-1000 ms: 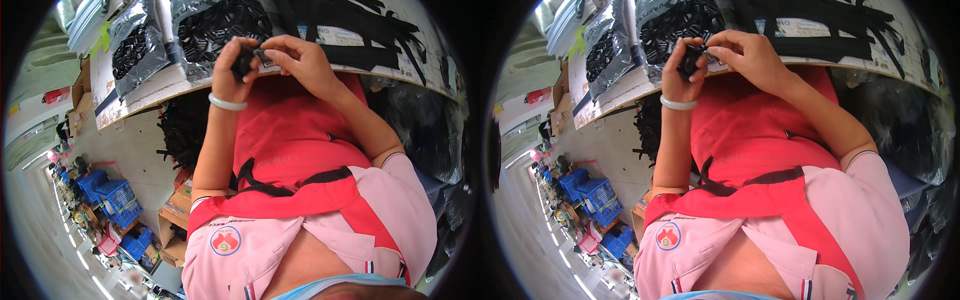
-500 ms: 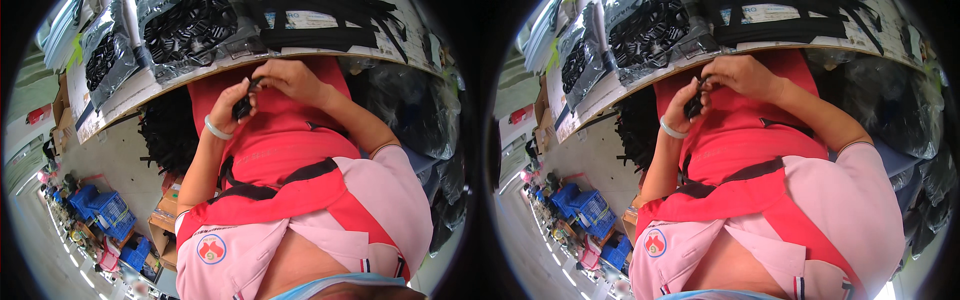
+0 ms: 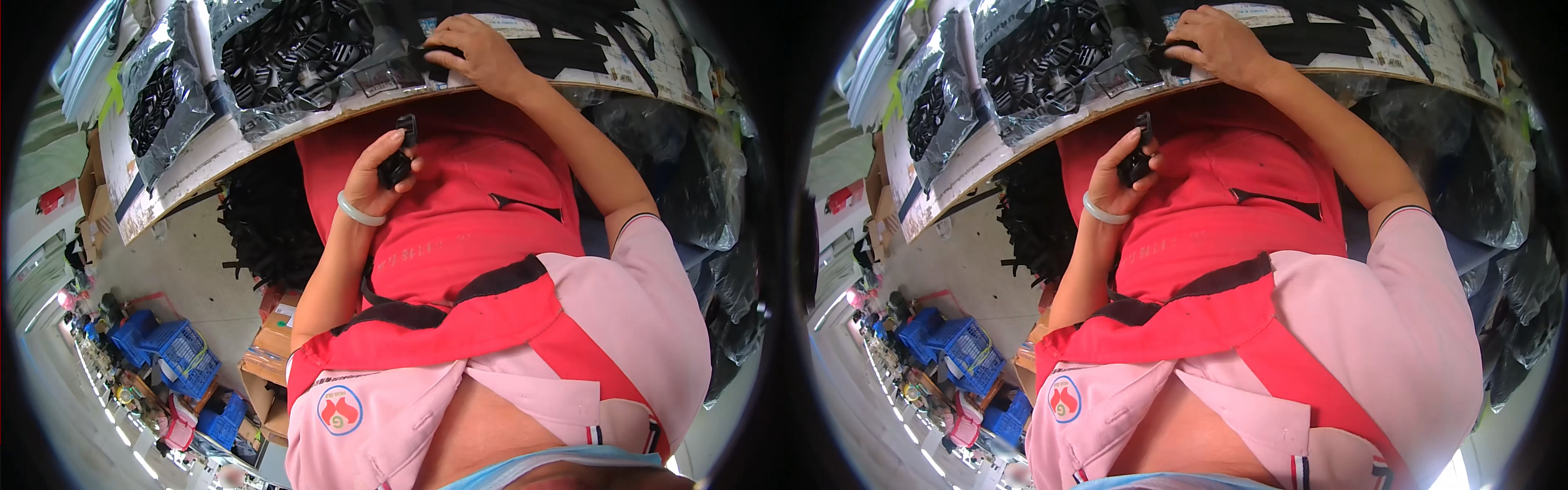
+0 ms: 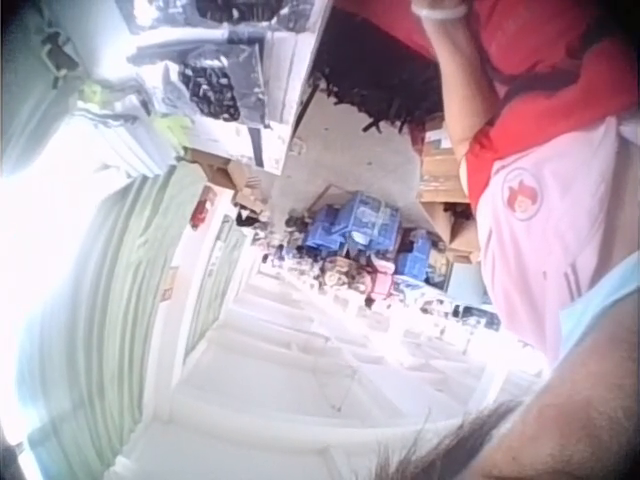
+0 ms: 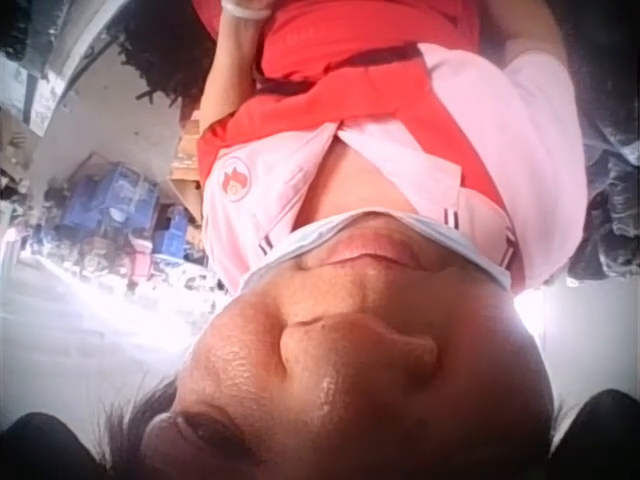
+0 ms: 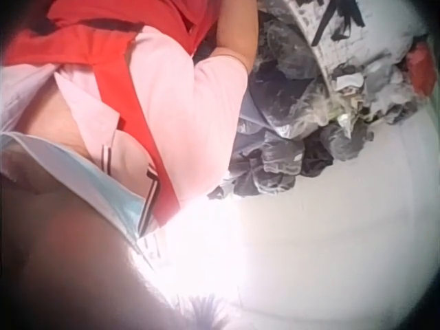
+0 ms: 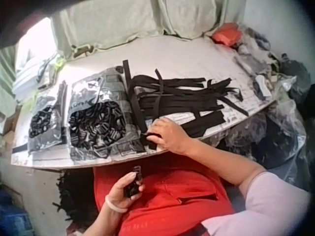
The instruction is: Manually thread and assemble plastic buckles onto black straps.
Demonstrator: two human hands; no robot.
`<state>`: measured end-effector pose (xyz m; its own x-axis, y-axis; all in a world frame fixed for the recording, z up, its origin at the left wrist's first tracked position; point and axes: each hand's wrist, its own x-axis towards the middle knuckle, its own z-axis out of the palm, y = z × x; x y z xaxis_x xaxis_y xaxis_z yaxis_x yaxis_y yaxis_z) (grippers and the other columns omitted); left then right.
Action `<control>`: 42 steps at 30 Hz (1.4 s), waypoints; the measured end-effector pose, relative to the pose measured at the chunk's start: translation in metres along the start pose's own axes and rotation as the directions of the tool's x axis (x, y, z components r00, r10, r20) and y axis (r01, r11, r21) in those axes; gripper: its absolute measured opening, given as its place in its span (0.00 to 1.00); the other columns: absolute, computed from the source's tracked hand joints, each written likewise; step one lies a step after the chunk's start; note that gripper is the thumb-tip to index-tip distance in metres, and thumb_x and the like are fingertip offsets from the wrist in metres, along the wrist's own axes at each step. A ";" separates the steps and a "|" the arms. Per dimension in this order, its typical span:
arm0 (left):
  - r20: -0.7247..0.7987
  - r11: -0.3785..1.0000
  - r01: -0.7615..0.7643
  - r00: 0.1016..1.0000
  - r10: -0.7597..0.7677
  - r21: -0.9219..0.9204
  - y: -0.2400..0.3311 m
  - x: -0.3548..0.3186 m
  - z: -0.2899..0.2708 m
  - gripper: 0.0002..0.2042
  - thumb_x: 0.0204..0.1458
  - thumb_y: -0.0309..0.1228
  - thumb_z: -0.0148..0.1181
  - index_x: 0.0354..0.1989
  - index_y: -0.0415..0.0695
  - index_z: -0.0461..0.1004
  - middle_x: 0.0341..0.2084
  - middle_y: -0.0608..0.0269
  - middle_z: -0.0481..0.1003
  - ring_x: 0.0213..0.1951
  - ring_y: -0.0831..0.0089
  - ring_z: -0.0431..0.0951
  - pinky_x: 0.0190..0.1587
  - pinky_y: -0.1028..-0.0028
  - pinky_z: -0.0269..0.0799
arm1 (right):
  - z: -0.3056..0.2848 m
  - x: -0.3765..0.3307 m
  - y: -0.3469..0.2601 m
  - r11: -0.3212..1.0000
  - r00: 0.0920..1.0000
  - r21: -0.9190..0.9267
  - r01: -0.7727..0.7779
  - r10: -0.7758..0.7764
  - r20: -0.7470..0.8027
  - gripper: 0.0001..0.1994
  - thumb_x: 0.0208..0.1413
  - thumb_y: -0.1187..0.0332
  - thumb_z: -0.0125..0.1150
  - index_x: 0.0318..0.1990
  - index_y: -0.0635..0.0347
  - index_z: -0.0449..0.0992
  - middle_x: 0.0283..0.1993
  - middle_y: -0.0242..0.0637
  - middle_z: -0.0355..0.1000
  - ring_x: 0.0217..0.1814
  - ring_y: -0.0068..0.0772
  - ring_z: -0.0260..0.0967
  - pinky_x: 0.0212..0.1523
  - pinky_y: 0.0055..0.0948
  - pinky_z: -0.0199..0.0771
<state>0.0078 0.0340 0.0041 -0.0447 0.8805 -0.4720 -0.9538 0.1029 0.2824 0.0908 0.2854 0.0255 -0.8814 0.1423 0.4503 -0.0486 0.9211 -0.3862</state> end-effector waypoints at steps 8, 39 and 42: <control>-0.214 0.901 -0.181 0.935 0.282 0.395 -0.001 -0.009 0.016 0.07 0.56 0.32 0.58 0.36 0.41 0.72 0.23 0.65 0.72 0.20 0.77 0.72 0.13 0.82 0.59 | -0.043 0.021 -0.040 0.996 0.995 0.012 -0.093 0.094 -0.046 0.07 0.50 0.73 0.60 0.37 0.61 0.74 0.34 0.38 0.72 0.39 0.43 0.67 0.40 0.37 0.68; 0.480 -0.278 -0.470 0.391 0.785 0.838 -0.005 0.001 0.012 0.08 0.44 0.17 0.64 0.34 0.36 0.77 0.25 0.59 0.75 0.26 0.73 0.74 0.29 0.79 0.68 | 0.014 -0.038 -0.116 -0.392 0.602 0.769 -0.504 0.479 0.639 0.10 0.60 0.64 0.57 0.41 0.62 0.69 0.26 0.32 0.70 0.22 0.16 0.67 0.21 0.15 0.69; 0.485 -0.280 -0.464 0.414 0.770 0.840 -0.011 0.000 0.009 0.09 0.43 0.18 0.64 0.34 0.38 0.77 0.25 0.56 0.75 0.26 0.66 0.76 0.29 0.76 0.71 | 0.015 -0.036 -0.112 -0.219 0.656 0.843 -0.491 0.544 0.524 0.14 0.59 0.63 0.58 0.45 0.63 0.67 0.26 0.33 0.70 0.22 0.17 0.67 0.21 0.15 0.69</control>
<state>0.0207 0.0368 0.0087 -0.6088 0.6683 0.4275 0.5380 -0.0482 0.8416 0.1207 0.1717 0.0411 -0.8506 0.4045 -0.3360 0.0473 -0.5775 -0.8150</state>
